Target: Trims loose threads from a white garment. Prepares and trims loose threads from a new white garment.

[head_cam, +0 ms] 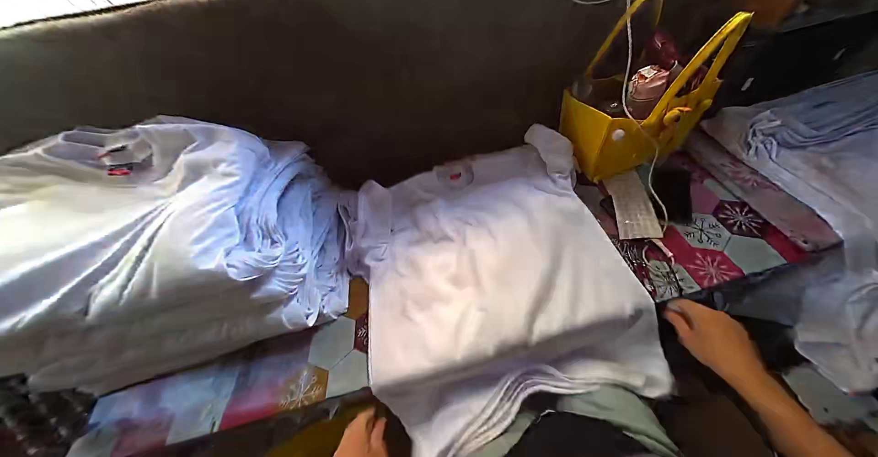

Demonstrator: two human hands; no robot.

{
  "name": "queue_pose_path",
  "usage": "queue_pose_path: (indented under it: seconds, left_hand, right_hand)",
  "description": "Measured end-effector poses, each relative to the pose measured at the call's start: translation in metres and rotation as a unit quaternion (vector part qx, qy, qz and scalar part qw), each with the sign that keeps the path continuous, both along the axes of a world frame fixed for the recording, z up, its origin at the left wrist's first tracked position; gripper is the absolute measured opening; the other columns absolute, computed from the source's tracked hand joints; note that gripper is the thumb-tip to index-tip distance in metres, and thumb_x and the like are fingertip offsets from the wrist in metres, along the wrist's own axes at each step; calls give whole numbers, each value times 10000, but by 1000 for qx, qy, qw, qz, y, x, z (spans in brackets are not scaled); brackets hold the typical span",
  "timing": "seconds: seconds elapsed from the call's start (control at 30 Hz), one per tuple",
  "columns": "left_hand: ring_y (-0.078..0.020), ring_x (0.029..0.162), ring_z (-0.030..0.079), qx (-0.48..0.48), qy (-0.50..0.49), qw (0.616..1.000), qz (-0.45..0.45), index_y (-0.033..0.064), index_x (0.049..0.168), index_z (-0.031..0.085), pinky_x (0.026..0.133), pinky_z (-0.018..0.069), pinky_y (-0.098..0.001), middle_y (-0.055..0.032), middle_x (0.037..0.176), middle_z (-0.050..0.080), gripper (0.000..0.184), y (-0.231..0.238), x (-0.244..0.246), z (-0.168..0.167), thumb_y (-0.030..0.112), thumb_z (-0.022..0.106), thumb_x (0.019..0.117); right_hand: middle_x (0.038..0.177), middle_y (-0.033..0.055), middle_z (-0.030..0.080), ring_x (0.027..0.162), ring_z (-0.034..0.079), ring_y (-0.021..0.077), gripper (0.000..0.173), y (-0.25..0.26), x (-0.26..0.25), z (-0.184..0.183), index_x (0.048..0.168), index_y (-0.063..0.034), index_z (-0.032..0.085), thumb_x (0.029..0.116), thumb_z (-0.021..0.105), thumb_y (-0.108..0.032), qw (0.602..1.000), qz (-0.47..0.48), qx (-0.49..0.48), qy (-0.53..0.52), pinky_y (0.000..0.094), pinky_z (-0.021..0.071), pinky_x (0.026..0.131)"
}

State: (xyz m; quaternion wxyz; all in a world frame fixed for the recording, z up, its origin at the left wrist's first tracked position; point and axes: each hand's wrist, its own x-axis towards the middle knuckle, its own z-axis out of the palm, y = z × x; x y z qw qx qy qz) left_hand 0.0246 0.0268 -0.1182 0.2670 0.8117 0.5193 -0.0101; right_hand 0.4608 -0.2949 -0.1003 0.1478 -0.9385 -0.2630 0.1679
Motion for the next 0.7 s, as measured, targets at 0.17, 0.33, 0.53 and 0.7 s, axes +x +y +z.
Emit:
queue_pose_path:
  seconds: [0.17, 0.33, 0.53, 0.7]
  left_hand:
    - [-439, 1476, 367, 123, -132, 964, -196, 101, 1469, 568, 1191, 219, -685, -214, 1574, 435, 478, 64, 141, -77, 329, 506, 1053]
    - [-563, 1478, 248, 247, -74, 963, 80, 9, 1515, 465, 1178, 171, -722, -353, 1588, 299, 624, 132, 169, -86, 422, 495, 1048]
    - [-514, 1254, 555, 11, -70, 969, 238, -167, 1345, 509, 1049, 429, -639, -383, 1291, 581, 785, 175, 169, -40, 391, 803, 878]
    - [-309, 1161, 639, -259, -342, 843, 325, -14, 1410, 509, 972, 530, -496, -228, 1286, 640, 661, 213, 167, -40, 201, 814, 864]
  right_hand:
    - [1556, 213, 472, 1481, 378, 424, 435, 143, 30, -78, 1407, -74, 625, 1070, 495, -316, 974, 191, 115, -48, 647, 211, 1218]
    - [1606, 307, 329, 1488, 304, 502, 683, 200, 86, -102, 1472, 51, 495, 1019, 527, -459, 981, -5, 122, -153, 640, 247, 1203]
    - [1295, 324, 605, 1232, 587, 419, 616, 226, 114, -43, 1335, 117, 553, 958, 728, -337, 956, -157, 181, 170, 577, 447, 1054]
    - [1160, 144, 673, 1016, 662, 215, 437, 243, 132, -39, 1329, -47, 582, 993, 664, -314, 817, -223, 290, 446, 421, 547, 887]
